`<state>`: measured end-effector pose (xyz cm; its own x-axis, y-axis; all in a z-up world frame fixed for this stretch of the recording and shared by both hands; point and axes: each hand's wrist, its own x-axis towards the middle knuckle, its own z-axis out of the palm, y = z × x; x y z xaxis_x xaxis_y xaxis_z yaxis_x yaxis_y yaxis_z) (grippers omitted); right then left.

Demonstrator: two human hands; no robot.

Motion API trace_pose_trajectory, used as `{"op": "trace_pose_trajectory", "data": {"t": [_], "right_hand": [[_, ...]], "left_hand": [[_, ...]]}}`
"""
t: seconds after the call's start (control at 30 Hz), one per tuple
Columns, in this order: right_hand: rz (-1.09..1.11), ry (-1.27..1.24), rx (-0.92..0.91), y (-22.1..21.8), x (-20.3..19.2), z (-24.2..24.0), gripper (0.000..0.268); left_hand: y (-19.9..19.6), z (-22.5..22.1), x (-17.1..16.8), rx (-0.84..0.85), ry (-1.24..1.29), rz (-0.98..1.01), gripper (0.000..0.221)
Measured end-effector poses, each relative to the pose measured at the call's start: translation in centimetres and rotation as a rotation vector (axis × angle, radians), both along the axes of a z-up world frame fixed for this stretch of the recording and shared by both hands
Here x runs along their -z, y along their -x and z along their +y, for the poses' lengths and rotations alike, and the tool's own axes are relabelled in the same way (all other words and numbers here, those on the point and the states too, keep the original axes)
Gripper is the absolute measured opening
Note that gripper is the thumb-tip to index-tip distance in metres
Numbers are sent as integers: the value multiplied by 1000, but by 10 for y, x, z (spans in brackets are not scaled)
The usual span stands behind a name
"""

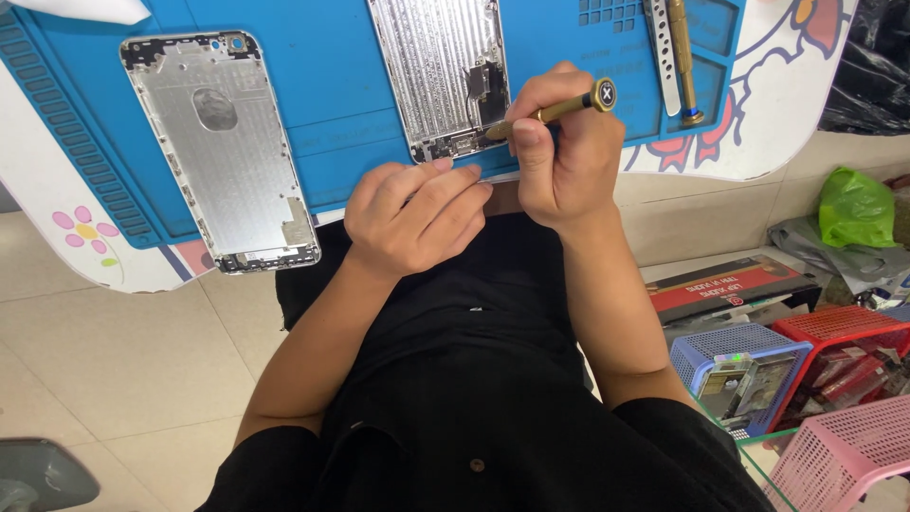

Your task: The person uses a precision screwdriver and a pry tool to remove small components from a disassembled phone frame on a blue repair mat, working around the frame's edges and setting removed parts on the mat beside a second phone back cover.

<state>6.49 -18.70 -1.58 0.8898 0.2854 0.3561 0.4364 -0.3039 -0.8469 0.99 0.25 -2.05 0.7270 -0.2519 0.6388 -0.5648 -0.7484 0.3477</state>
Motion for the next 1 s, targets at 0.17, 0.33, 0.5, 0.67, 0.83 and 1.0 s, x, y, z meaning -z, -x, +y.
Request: {"op": "trace_pose_trajectory", "data": {"t": [0.17,0.33,0.5,0.67,0.83,1.0], "right_hand": [[-48,2,-31,-3,0,-2,17],[-91,30,-71,-7,-6,-2,14],[-232,36,-124,-14,-16,2,16],[-235,17,-153,-11,-15,1,15],[-177,16,-193,-10,-17,2,27],[-161,71,-186,-6,-19,4,33]], "left_hand": [[0,0,-1,2,3,-3,11],[0,0,-2,6,2,-13,11],[2,0,-2,11,12,-15,15],[5,2,-3,17,16,-14,17],[5,1,-1,-9,12,-21,16],[9,4,2,-4,17,-9,18]]}}
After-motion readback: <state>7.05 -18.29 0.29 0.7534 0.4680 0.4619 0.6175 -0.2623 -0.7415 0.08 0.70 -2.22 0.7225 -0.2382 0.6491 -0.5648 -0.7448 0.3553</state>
